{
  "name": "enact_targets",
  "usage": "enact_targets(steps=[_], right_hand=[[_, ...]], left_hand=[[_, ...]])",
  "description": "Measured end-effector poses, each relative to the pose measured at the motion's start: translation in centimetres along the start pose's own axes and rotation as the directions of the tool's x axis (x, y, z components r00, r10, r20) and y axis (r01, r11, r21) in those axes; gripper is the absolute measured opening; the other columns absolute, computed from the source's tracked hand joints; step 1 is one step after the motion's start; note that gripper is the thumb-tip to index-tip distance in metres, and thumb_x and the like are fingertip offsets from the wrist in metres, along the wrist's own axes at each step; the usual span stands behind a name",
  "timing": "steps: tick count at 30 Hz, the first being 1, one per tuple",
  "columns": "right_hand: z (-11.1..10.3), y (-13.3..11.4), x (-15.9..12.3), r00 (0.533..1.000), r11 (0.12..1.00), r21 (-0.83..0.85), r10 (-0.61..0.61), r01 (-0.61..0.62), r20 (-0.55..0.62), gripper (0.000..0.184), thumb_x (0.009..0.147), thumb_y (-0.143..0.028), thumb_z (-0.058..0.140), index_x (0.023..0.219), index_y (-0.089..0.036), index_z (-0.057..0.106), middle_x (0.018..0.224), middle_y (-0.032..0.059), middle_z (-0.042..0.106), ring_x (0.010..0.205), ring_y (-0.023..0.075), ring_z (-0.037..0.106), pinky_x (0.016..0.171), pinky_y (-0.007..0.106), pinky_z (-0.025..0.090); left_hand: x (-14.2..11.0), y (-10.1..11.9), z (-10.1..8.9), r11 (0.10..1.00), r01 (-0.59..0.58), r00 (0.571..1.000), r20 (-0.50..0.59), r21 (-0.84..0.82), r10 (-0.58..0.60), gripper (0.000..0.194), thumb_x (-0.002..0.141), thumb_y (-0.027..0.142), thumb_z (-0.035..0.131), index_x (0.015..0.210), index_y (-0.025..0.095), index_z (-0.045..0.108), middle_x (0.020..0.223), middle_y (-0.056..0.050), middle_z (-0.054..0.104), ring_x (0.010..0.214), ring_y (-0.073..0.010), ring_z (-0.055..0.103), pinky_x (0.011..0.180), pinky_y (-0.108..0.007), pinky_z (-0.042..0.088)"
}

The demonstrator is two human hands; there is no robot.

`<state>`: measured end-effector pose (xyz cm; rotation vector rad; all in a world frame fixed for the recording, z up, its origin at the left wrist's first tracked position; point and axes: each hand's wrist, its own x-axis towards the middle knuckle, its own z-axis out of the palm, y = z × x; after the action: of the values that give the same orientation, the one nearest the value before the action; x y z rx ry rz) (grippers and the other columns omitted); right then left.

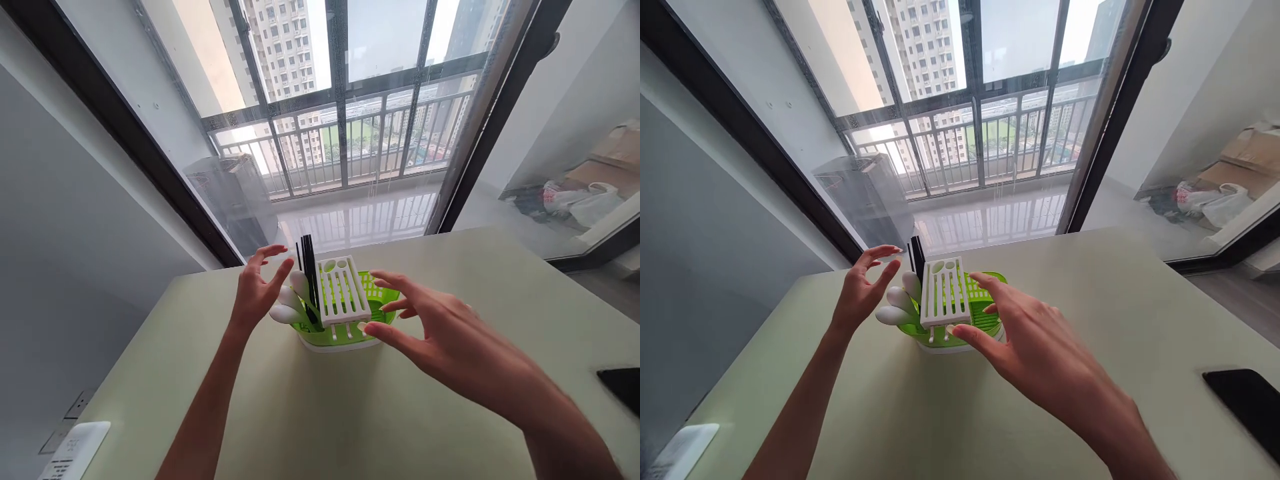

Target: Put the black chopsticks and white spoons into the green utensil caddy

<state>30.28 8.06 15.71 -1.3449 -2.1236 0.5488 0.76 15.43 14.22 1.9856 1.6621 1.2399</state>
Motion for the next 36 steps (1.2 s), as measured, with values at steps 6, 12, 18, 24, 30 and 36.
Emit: enact_targets(steps=[6,12,18,24,30,36], right_hand=[[-1.6,-0.3,-0.3,0.994,0.997,0.074,0.019,-0.012,-0.103,0.059,0.094,-0.057,0.062,0.144,-0.026,0.052,0.107,0.0091,0.079,0.091,0.0266,0.078,0.073,0.036,0.063],[-2.2,-0.3,-0.5,0.99,0.996,0.084,0.005,0.007,-0.143,0.058,0.094,-0.056,0.062,0.143,-0.027,0.052,0.107,0.0082,0.079,0.087,0.025,0.078,0.072,0.034,0.063],[-2.5,0.0,-0.6,0.988,0.997,0.081,0.013,0.0,-0.152,0.057,0.094,-0.056,0.062,0.143,-0.028,0.052,0.112,0.0077,0.078,0.087,0.025,0.078,0.071,0.035,0.062],[-2.5,0.1,-0.7,0.99,0.997,0.067,-0.017,0.026,-0.137,0.055,0.096,-0.052,0.062,0.145,-0.03,0.049,0.119,0.0073,0.076,0.091,0.0246,0.077,0.071,0.034,0.062],[-2.6,0.2,-0.8,0.99,0.998,0.048,-0.025,0.032,-0.142,0.054,0.096,-0.05,0.062,0.145,-0.032,0.048,0.107,0.0036,0.079,0.089,0.0234,0.077,0.07,0.032,0.061],[-2.7,0.3,-0.7,0.993,0.997,0.059,-0.047,0.053,-0.109,0.054,0.097,-0.051,0.061,0.146,-0.034,0.046,0.118,0.0042,0.076,0.092,0.0239,0.077,0.07,0.032,0.061]], left_hand=[[2.3,0.4,1.0,0.995,0.071,0.991,0.105,0.071,-0.078,0.065,0.088,0.061,0.065,0.139,0.022,0.057,0.133,-0.012,0.069,0.122,-0.0305,0.063,0.094,-0.037,0.052],[3.8,-0.2,2.1,0.992,0.122,0.976,0.184,-0.01,-0.118,0.061,0.082,0.06,0.072,0.128,0.02,0.066,0.117,-0.012,0.076,0.119,-0.0303,0.067,0.098,-0.038,0.053],[4.3,0.5,2.3,0.978,0.175,0.963,0.228,-0.112,-0.146,0.057,0.078,0.055,0.078,0.122,0.021,0.07,0.109,-0.011,0.079,0.11,-0.0285,0.072,0.099,-0.04,0.053],[4.9,0.0,2.4,0.919,0.326,0.912,0.33,-0.22,-0.245,0.064,0.071,0.054,0.084,0.122,0.019,0.07,0.11,-0.012,0.079,0.104,-0.0286,0.074,0.09,-0.038,0.058],[4.6,0.1,2.4,0.916,0.335,0.884,0.412,-0.223,-0.223,0.049,0.073,0.056,0.082,0.107,0.021,0.079,0.107,-0.008,0.08,0.103,-0.0285,0.073,0.093,-0.038,0.056],[4.0,1.1,2.1,0.897,0.353,0.872,0.442,-0.267,-0.212,0.044,0.076,0.055,0.081,0.1,0.017,0.082,0.104,-0.008,0.08,0.098,-0.0244,0.073,0.089,-0.031,0.056]])
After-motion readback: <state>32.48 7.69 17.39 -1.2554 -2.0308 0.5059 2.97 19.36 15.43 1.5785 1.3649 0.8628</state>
